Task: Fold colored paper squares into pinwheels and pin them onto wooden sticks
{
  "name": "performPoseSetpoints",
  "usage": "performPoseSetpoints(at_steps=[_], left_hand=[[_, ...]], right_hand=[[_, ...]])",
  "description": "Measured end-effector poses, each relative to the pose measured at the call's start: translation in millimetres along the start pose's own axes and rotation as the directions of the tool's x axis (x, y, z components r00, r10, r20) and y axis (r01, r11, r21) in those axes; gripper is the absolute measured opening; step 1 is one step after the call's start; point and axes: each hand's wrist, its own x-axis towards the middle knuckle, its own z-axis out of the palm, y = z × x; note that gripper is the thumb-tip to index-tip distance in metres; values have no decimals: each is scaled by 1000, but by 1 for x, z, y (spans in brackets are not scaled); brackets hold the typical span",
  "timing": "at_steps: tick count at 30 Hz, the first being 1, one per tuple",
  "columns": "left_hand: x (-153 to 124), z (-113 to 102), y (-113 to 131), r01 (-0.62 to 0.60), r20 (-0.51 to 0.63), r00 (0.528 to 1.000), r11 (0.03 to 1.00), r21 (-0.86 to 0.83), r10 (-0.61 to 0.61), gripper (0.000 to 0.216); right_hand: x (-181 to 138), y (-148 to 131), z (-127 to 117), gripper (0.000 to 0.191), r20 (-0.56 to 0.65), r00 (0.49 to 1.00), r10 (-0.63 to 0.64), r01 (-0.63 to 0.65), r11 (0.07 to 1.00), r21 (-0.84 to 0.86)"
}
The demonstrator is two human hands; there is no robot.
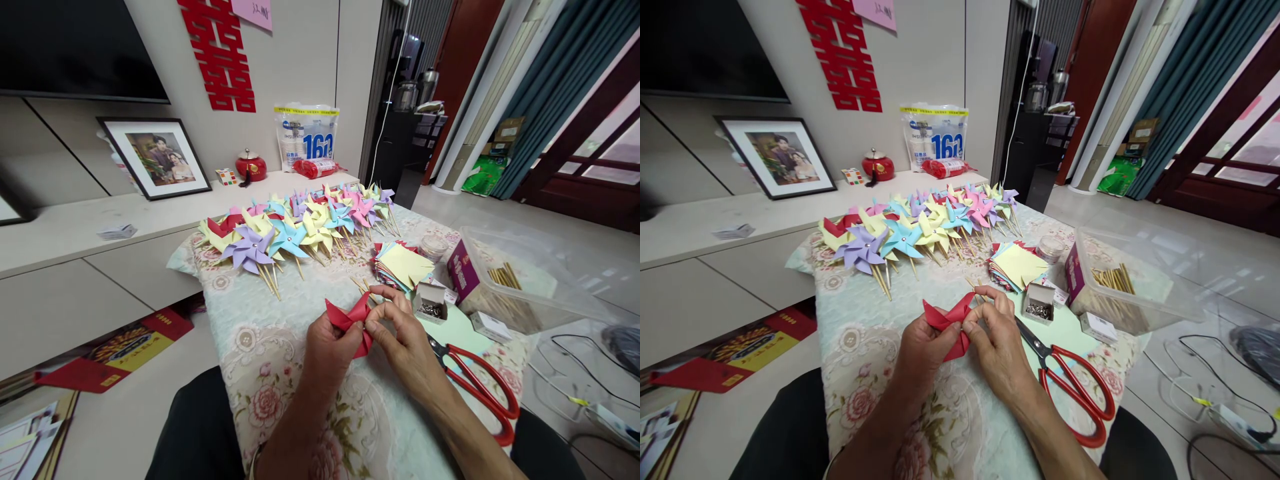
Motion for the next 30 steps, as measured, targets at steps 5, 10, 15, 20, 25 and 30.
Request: performPoseSetpoints(at_steps=[5, 10, 15, 20, 25, 30], left_hand=[[2, -2, -5, -23, 23, 999, 1000, 10, 23, 17], [4, -2, -7, -6, 22, 1000, 999, -41, 7, 16], [0, -1, -3, 29, 27, 999, 996, -87, -27, 18], [1, 0, -5, 39, 0, 999, 997, -73, -39, 16], [7, 0, -13, 35, -7, 999, 996, -80, -36, 18], [7, 0, -16, 29, 4, 1000, 996, -84, -29, 21]], right_hand=[[-2, 5, 6, 17, -149, 989, 20, -25, 999, -35], [-2, 9, 7, 27, -159, 984, 78, -76, 997, 19], [-1, 9, 5, 29, 15, 982, 188, -187, 962, 198], [0, 12, 4, 25, 49, 981, 188, -194, 957, 213], [-1, 11, 5, 28, 80, 970, 231, -242, 951, 193], [0, 9, 5, 29, 77, 964, 255, -265, 947, 180]])
